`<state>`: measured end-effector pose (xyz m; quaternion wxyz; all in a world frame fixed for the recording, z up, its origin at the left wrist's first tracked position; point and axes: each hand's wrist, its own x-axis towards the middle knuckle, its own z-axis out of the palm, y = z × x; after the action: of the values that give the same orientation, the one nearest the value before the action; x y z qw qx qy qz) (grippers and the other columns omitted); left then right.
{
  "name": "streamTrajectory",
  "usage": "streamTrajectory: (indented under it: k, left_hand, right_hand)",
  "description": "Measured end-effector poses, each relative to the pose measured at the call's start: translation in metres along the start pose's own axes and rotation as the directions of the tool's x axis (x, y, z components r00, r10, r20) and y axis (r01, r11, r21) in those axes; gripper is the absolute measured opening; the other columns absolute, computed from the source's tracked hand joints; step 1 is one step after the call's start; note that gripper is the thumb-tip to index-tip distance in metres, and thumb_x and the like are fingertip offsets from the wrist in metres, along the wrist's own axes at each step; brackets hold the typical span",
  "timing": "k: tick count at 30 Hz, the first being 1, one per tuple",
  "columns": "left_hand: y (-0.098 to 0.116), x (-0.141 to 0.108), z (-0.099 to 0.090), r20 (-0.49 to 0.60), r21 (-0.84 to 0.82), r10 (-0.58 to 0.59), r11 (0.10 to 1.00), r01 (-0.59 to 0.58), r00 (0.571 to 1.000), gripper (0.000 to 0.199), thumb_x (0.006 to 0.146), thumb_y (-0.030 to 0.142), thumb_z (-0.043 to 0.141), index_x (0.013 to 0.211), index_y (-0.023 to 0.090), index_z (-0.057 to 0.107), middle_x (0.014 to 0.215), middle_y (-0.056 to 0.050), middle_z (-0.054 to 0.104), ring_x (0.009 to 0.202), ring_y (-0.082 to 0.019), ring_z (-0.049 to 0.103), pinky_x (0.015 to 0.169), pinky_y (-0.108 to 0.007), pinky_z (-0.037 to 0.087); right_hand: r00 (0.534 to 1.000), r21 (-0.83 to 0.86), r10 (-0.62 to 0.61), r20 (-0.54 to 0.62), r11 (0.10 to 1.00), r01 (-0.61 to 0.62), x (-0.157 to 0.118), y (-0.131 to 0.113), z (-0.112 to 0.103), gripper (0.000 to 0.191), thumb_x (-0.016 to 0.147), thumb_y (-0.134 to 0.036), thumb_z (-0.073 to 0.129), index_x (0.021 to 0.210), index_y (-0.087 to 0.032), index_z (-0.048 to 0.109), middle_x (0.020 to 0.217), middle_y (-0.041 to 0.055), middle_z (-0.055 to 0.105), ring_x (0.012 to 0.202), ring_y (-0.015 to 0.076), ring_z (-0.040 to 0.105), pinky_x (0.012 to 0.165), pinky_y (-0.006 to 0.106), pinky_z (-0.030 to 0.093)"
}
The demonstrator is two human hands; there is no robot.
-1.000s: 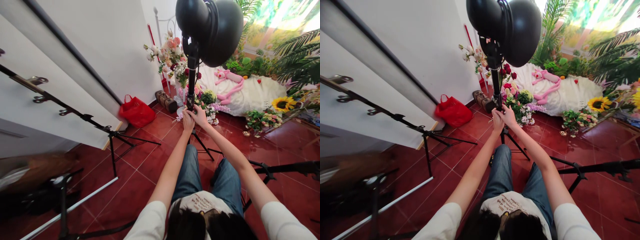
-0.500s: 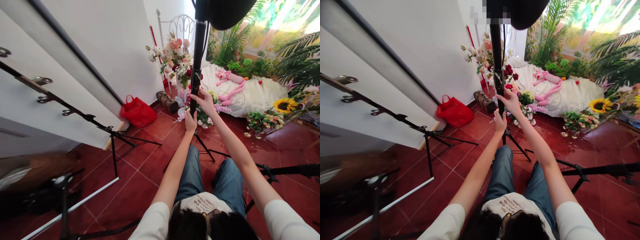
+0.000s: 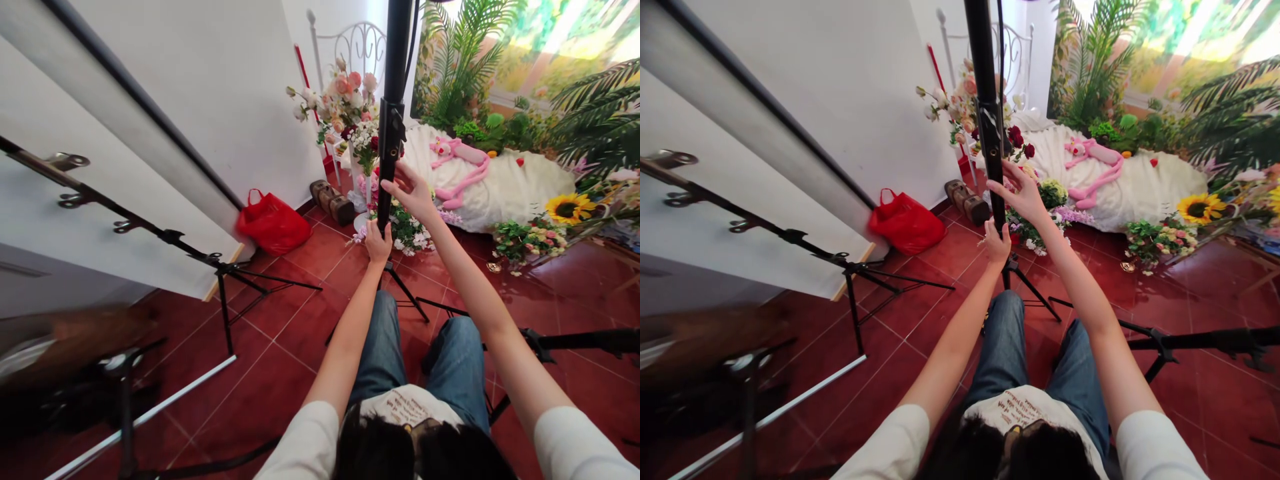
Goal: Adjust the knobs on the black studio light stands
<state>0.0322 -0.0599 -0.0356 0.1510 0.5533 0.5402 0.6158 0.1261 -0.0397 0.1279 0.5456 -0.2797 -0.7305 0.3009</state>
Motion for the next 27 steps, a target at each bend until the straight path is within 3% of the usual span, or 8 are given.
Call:
streamTrajectory:
  k: [3, 7, 13, 18, 22, 24, 27]
  left_hand:
    - [0.0, 0.0, 0.0, 0.001, 0.026, 0.014, 1.0, -0.014, 1.0, 0.064, 0.093, 0.07, 0.031, 0.113, 0.015, 0.056, 0.111, -0.019, 0.06, 0.115, -0.029, 0.061, 0.099, -0.039, 0.049]
    - [0.0, -0.001, -0.001, 0.012, 0.11, 0.025, 0.994, -0.027, 1.0, 0.067, 0.095, 0.07, 0.026, 0.114, 0.014, 0.056, 0.11, -0.018, 0.061, 0.111, -0.027, 0.063, 0.095, -0.037, 0.05]
    - [-0.002, 0.0, -0.001, 0.016, 0.16, 0.052, 0.986, -0.054, 0.999, 0.069, 0.095, 0.069, 0.024, 0.115, 0.012, 0.057, 0.111, -0.02, 0.063, 0.11, -0.026, 0.064, 0.093, -0.036, 0.051]
    - [-0.006, 0.0, 0.001, 0.009, 0.154, 0.067, 0.986, -0.067, 0.998, 0.069, 0.096, 0.067, 0.025, 0.116, 0.011, 0.058, 0.112, -0.021, 0.064, 0.111, -0.027, 0.065, 0.095, -0.038, 0.051]
    - [-0.006, -0.001, 0.0, 0.004, 0.146, 0.081, 0.986, -0.081, 0.997, 0.066, 0.096, 0.066, 0.026, 0.116, 0.012, 0.058, 0.11, -0.02, 0.064, 0.111, -0.026, 0.065, 0.094, -0.037, 0.052]
    - [-0.006, -0.001, 0.0, 0.004, 0.143, 0.082, 0.986, -0.082, 0.997, 0.065, 0.096, 0.066, 0.027, 0.115, 0.012, 0.057, 0.11, -0.02, 0.064, 0.109, -0.026, 0.065, 0.093, -0.037, 0.052]
    - [-0.005, -0.001, 0.0, 0.006, 0.134, 0.085, 0.987, -0.085, 0.996, 0.064, 0.096, 0.066, 0.026, 0.114, 0.012, 0.057, 0.109, -0.019, 0.063, 0.106, -0.026, 0.065, 0.091, -0.037, 0.052]
  right_hand:
    - [0.994, -0.11, 0.093, 0.06, 0.99, -0.086, -0.03, 0.013, -0.011, 0.056, 0.088, -0.067, 0.057, 0.121, -0.024, 0.069, 0.122, 0.0037, 0.071, 0.121, 0.0219, 0.063, 0.112, 0.04, 0.046]
    - [0.957, -0.23, 0.274, 0.09, 0.941, -0.248, -0.067, 0.044, -0.018, 0.074, 0.094, -0.077, 0.027, 0.112, -0.022, 0.073, 0.115, 0.0066, 0.074, 0.119, 0.0229, 0.065, 0.113, 0.041, 0.043]
    - [0.953, -0.313, 0.296, 0.063, 0.913, -0.263, -0.073, 0.076, -0.009, 0.069, 0.095, -0.074, 0.025, 0.12, -0.024, 0.066, 0.113, 0.0065, 0.073, 0.114, 0.0224, 0.065, 0.109, 0.038, 0.043]
    - [0.945, -0.149, 0.316, -0.081, 0.934, -0.325, -0.073, 0.093, 0.0, 0.057, 0.096, -0.068, 0.034, 0.118, -0.023, 0.062, 0.107, 0.005, 0.068, 0.101, 0.0187, 0.063, 0.099, 0.034, 0.048]
    - [0.923, 0.019, 0.362, -0.131, 0.932, -0.363, -0.078, 0.1, 0.008, 0.046, 0.088, -0.063, 0.058, 0.113, -0.025, 0.058, 0.074, -0.0039, 0.056, 0.07, 0.0137, 0.054, 0.072, 0.026, 0.049]
    - [0.897, 0.097, 0.415, -0.149, 0.909, -0.405, -0.079, 0.101, 0.01, 0.048, 0.082, -0.06, 0.067, 0.112, -0.025, 0.055, 0.061, -0.0088, 0.046, 0.058, 0.0121, 0.047, 0.061, 0.024, 0.044]
    - [0.834, 0.178, 0.524, -0.171, 0.849, -0.497, -0.074, 0.101, 0.013, 0.046, 0.076, -0.052, 0.074, 0.106, -0.024, 0.054, 0.056, -0.0108, 0.044, 0.053, 0.0108, 0.046, 0.055, 0.022, 0.04]
